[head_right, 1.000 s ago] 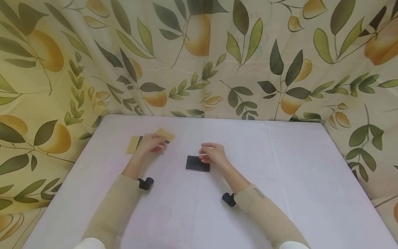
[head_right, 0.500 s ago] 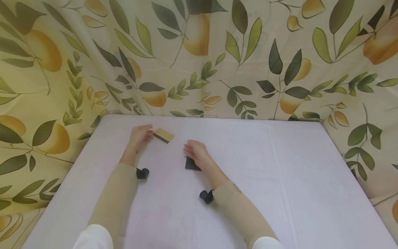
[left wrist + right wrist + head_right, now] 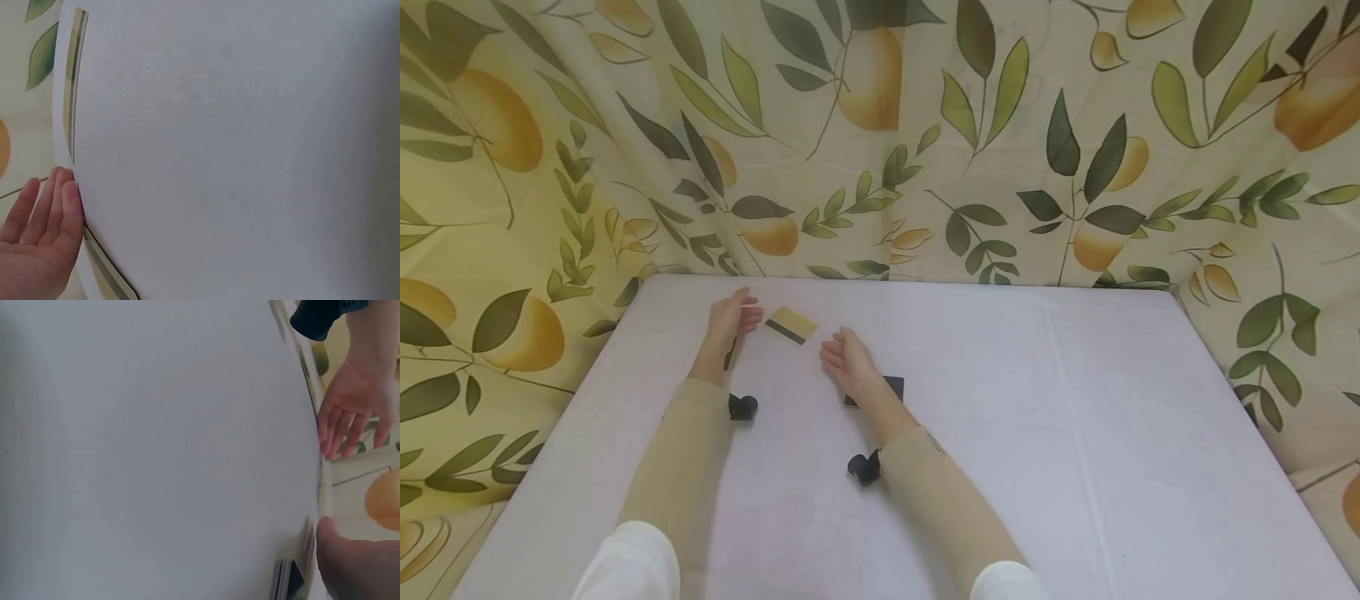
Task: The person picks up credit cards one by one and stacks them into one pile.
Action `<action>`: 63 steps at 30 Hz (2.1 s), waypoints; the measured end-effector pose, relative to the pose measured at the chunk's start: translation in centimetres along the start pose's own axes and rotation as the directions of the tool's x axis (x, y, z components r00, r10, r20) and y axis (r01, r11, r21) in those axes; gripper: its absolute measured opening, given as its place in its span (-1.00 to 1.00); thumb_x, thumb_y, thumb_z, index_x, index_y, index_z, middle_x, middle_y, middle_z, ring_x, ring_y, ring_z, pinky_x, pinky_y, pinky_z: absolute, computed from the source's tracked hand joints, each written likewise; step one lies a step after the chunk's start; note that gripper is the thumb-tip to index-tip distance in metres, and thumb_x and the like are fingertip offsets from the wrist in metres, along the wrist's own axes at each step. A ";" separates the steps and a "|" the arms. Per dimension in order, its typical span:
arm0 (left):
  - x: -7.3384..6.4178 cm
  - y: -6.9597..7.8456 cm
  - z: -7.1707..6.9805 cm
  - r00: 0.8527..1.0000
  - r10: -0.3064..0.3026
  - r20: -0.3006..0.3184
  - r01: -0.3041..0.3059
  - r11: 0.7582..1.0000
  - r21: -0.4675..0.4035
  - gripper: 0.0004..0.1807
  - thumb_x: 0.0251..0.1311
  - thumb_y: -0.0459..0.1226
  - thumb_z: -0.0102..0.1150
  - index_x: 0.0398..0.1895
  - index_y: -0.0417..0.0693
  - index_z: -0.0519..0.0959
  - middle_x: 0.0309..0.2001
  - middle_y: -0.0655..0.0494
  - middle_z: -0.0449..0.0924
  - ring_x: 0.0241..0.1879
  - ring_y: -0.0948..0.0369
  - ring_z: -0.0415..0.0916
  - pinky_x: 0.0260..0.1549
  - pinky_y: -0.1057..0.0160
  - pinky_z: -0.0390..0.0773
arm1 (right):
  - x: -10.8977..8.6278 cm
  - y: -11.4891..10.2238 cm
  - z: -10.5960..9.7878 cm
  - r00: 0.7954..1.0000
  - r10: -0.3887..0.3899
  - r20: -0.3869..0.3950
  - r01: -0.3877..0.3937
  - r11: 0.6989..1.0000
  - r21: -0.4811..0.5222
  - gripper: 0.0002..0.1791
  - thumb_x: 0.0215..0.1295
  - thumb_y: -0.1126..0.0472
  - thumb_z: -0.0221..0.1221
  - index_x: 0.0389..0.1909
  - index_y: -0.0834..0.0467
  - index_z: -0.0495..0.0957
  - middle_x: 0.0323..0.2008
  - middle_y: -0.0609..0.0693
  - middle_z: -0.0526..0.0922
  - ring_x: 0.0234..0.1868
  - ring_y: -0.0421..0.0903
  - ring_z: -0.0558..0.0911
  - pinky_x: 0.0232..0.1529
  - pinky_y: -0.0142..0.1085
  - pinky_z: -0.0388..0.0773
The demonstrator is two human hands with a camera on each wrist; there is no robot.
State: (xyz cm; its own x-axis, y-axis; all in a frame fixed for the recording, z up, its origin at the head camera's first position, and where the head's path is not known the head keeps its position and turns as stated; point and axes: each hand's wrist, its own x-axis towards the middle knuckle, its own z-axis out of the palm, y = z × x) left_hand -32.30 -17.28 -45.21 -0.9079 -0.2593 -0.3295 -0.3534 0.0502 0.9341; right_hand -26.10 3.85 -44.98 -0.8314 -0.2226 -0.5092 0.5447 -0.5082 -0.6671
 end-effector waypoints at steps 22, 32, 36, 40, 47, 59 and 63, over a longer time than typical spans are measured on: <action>0.2 1.0 -0.6 0.972 -0.154 0.178 0.151 0.988 0.032 -0.29 0.33 0.11 -0.39 0.20 -0.32 0.32 0.12 -0.23 0.42 0.04 0.02 0.44 0.03 0.16 0.47 | 2.0 2.6 2.0 0.997 0.006 0.073 -0.023 0.974 0.227 -0.31 0.45 -0.11 -0.41 0.40 0.27 -0.20 0.39 0.13 0.00 0.40 -0.03 -0.01 0.40 -0.18 -0.16; 0.0 1.0 -0.6 0.971 -0.174 0.165 0.168 0.984 0.051 -0.31 0.33 0.08 -0.37 0.17 -0.34 0.35 0.08 -0.22 0.45 -0.14 0.13 0.52 -0.03 0.23 0.50 | 2.2 2.6 1.8 0.998 -0.007 0.064 -0.003 0.987 0.161 -0.32 0.45 -0.10 -0.39 0.38 0.29 -0.15 0.37 0.14 0.06 0.37 -0.01 0.09 0.38 -0.17 -0.03; -0.2 1.1 -0.4 0.975 -0.177 0.136 0.172 0.984 0.048 -0.33 0.32 0.08 -0.34 0.13 -0.32 0.41 0.03 -0.20 0.49 -0.24 0.17 0.55 -0.07 0.25 0.52 | 2.1 2.5 1.9 0.999 -0.008 0.048 0.000 0.987 0.159 -0.32 0.45 -0.09 -0.37 0.38 0.30 -0.13 0.35 0.15 0.08 0.36 0.00 0.11 0.37 -0.16 -0.02; -0.5 1.1 -0.2 0.973 -0.201 0.111 0.200 0.980 0.024 -0.37 0.31 0.05 -0.30 0.10 -0.30 0.44 0.02 -0.17 0.51 -0.33 0.22 0.55 -0.07 0.25 0.52 | 2.0 2.4 2.0 1.000 -0.012 0.026 0.007 0.988 0.153 -0.32 0.45 -0.08 -0.34 0.37 0.31 -0.10 0.34 0.16 0.09 0.36 0.01 0.12 0.37 -0.17 -0.02; -0.9 1.2 -0.1 0.969 -0.220 0.112 0.222 0.975 -0.002 -0.39 0.32 0.04 -0.28 0.12 -0.29 0.43 0.04 -0.16 0.50 -0.40 0.24 0.53 -0.08 0.23 0.52 | 1.9 2.2 2.3 1.000 -0.005 0.001 0.005 0.989 0.149 -0.31 0.44 -0.09 -0.31 0.36 0.33 -0.09 0.33 0.17 0.11 0.35 0.03 0.13 0.37 -0.15 -0.02; -0.9 1.2 -0.4 0.950 -0.252 0.185 0.261 0.965 -0.021 -0.39 0.31 0.05 -0.24 0.21 -0.24 0.34 -0.02 -0.12 0.43 -0.44 0.23 0.44 -0.04 0.19 0.51 | 1.9 1.4 2.4 0.999 0.012 -0.030 -0.008 0.991 0.133 -0.31 0.41 -0.06 -0.21 0.33 0.36 -0.04 0.28 0.25 0.10 0.32 0.12 0.14 0.34 -0.13 0.08; -1.1 1.2 -0.7 0.947 -0.237 0.217 0.246 0.969 -0.013 -0.35 0.32 0.05 -0.27 0.24 -0.28 0.28 -0.03 -0.14 0.41 -0.41 0.23 0.43 -0.13 0.27 0.55 | 1.8 0.9 2.6 0.998 0.026 -0.051 -0.020 0.994 0.104 -0.34 0.40 -0.04 -0.15 0.30 0.35 0.02 0.24 0.24 0.13 0.28 0.10 0.19 0.31 -0.15 0.15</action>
State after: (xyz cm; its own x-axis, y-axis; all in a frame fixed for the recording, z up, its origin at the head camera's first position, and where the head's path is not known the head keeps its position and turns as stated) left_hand -31.58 -17.59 -43.63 -0.8248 -0.0484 -0.5633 -0.5627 -0.0275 0.8262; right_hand -27.39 0.85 -45.13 -0.8103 -0.1925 -0.5535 0.5470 -0.5872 -0.5966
